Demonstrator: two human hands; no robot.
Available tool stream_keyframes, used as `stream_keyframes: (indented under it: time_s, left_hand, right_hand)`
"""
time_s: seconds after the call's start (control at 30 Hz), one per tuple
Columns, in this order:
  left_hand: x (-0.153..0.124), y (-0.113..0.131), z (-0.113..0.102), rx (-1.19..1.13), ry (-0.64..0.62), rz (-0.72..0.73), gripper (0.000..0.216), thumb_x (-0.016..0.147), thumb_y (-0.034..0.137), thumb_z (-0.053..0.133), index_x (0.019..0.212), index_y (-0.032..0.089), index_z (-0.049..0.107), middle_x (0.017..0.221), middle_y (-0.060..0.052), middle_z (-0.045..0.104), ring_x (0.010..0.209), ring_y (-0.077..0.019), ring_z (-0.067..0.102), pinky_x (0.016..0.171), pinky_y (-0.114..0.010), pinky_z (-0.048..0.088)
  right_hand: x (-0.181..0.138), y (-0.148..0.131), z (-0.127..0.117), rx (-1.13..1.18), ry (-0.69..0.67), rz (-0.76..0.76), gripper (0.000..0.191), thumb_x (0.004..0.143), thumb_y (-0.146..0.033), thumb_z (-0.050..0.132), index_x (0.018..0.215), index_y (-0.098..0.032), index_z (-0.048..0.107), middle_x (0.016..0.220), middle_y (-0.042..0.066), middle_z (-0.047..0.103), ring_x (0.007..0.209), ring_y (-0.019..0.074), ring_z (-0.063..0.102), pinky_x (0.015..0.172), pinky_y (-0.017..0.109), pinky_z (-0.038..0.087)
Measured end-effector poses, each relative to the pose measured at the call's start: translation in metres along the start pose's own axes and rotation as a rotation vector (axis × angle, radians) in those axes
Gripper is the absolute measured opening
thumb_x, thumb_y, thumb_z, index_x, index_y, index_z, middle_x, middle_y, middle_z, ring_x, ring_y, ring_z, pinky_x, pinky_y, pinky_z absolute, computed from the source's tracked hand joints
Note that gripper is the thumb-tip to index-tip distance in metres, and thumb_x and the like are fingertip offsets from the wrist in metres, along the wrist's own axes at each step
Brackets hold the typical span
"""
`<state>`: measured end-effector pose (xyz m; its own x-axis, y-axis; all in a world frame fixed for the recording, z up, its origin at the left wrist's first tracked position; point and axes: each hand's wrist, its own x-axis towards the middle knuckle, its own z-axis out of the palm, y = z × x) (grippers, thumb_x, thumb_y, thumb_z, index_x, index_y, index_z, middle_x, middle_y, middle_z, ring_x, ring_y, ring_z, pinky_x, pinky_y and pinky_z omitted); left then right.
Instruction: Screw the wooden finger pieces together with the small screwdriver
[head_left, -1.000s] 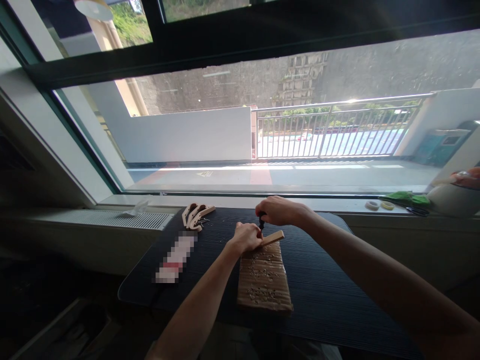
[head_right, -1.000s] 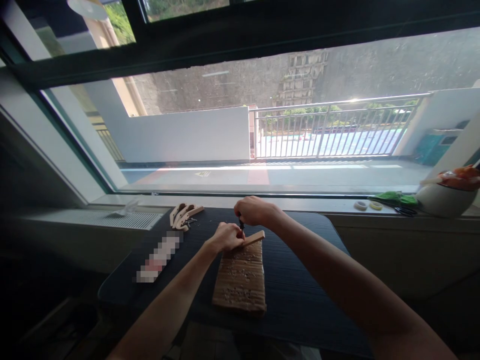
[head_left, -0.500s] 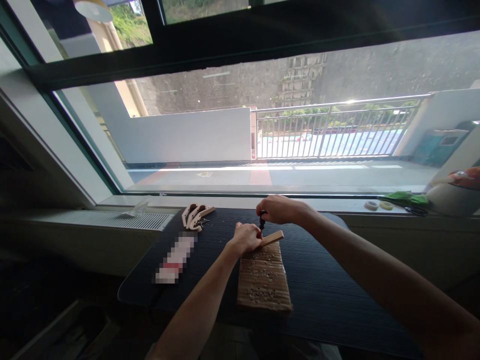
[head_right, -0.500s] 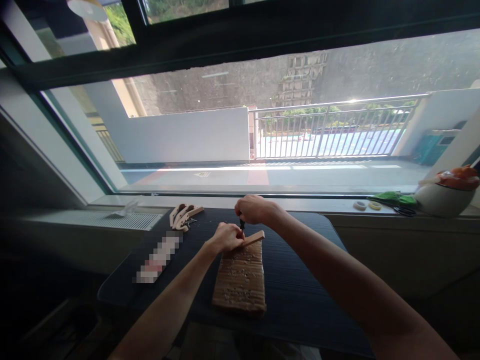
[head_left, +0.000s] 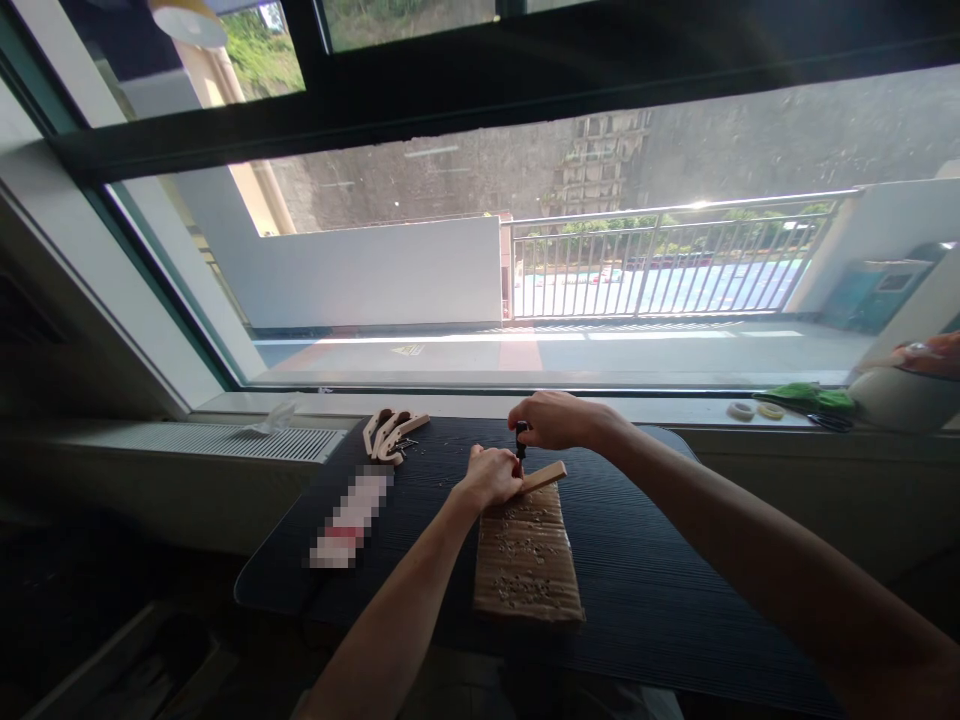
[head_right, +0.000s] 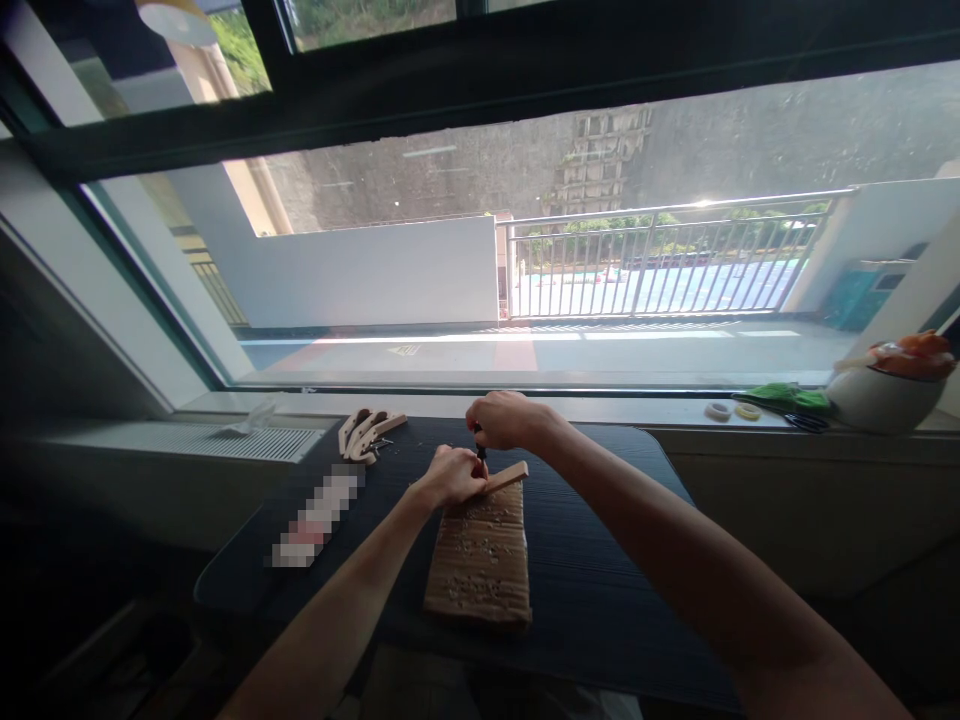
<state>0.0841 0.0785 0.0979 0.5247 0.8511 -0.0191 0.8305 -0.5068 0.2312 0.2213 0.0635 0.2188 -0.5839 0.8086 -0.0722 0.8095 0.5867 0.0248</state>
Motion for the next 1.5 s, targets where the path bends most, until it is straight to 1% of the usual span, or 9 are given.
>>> stream_keyframes:
  time_s: [0.1,0.37,0.5,0.57,0.7,0.97,1.17,1.3,1.5]
  left_hand:
    - [0.001,-0.002,0.002,-0.004,0.003,0.006,0.025,0.078,0.036,0.049,0.071,0.025,0.071,0.08,-0.002,0.072,0.087,-0.0226,0.064,0.091,-0.041,0.032]
    - [0.001,-0.001,0.002,-0.013,0.011,0.01,0.024,0.077,0.037,0.05,0.071,0.025,0.07,0.079,-0.002,0.072,0.085,-0.0226,0.064,0.089,-0.04,0.033]
    - [-0.002,0.001,-0.001,-0.015,0.016,0.003,0.024,0.078,0.036,0.05,0.072,0.025,0.07,0.078,-0.002,0.072,0.084,-0.0226,0.064,0.089,-0.04,0.034]
    - [-0.002,0.002,-0.002,-0.015,0.017,0.0,0.024,0.077,0.036,0.05,0.072,0.026,0.071,0.078,-0.002,0.072,0.084,-0.0229,0.064,0.089,-0.041,0.033]
    - [-0.002,0.002,-0.001,-0.016,0.018,0.0,0.023,0.077,0.035,0.05,0.072,0.027,0.071,0.077,-0.002,0.072,0.085,-0.0234,0.064,0.089,-0.042,0.033]
    - [-0.002,0.002,-0.002,-0.022,0.014,0.004,0.024,0.078,0.036,0.049,0.072,0.026,0.07,0.078,-0.002,0.072,0.085,-0.0225,0.064,0.09,-0.041,0.032]
    - [-0.004,0.003,-0.004,-0.016,0.001,-0.001,0.023,0.077,0.035,0.05,0.075,0.027,0.071,0.081,-0.002,0.073,0.089,-0.0231,0.063,0.092,-0.041,0.032]
    - [-0.004,0.003,-0.004,-0.007,-0.007,-0.007,0.024,0.078,0.035,0.049,0.076,0.027,0.072,0.083,-0.002,0.073,0.088,-0.0238,0.063,0.092,-0.042,0.032]
    - [-0.002,0.002,-0.001,-0.005,-0.006,-0.014,0.026,0.079,0.036,0.048,0.075,0.027,0.072,0.083,-0.002,0.073,0.089,-0.024,0.063,0.092,-0.041,0.031]
  right_hand:
    - [0.0,0.002,0.001,0.008,0.002,-0.009,0.029,0.079,-0.022,0.053,0.104,-0.021,0.067,0.096,0.004,0.069,0.083,0.0176,0.061,0.065,0.025,0.038]
    - [0.001,0.003,0.005,0.004,0.02,-0.025,0.022,0.082,-0.023,0.049,0.09,-0.017,0.069,0.088,0.006,0.069,0.076,0.0167,0.06,0.064,0.026,0.038]
    - [0.0,0.001,0.0,0.022,0.002,0.027,0.032,0.081,-0.026,0.051,0.11,-0.02,0.065,0.097,0.007,0.069,0.081,0.0177,0.061,0.067,0.026,0.039]
    - [-0.001,0.001,-0.001,0.035,-0.001,0.023,0.035,0.081,-0.025,0.052,0.114,-0.022,0.063,0.099,0.006,0.069,0.083,0.0175,0.061,0.068,0.026,0.039]
    - [-0.001,0.003,0.001,0.031,0.006,-0.034,0.026,0.081,-0.022,0.05,0.099,-0.021,0.069,0.094,0.004,0.07,0.08,0.016,0.06,0.066,0.024,0.038]
    - [0.0,0.007,0.007,0.026,0.031,-0.052,0.023,0.082,-0.022,0.048,0.088,-0.018,0.07,0.086,0.005,0.069,0.072,0.0147,0.059,0.062,0.025,0.036]
    - [-0.001,0.002,-0.002,0.055,-0.014,0.009,0.04,0.077,-0.022,0.055,0.116,-0.02,0.063,0.096,0.006,0.069,0.084,0.0182,0.06,0.067,0.026,0.039]
    - [-0.001,0.003,-0.003,0.042,0.005,-0.029,0.031,0.079,-0.018,0.052,0.105,-0.02,0.068,0.097,0.005,0.069,0.083,0.0168,0.06,0.068,0.025,0.039]
    - [0.001,0.003,0.001,0.016,0.024,-0.04,0.023,0.081,-0.021,0.05,0.092,-0.018,0.07,0.087,0.005,0.07,0.075,0.0153,0.06,0.063,0.024,0.038]
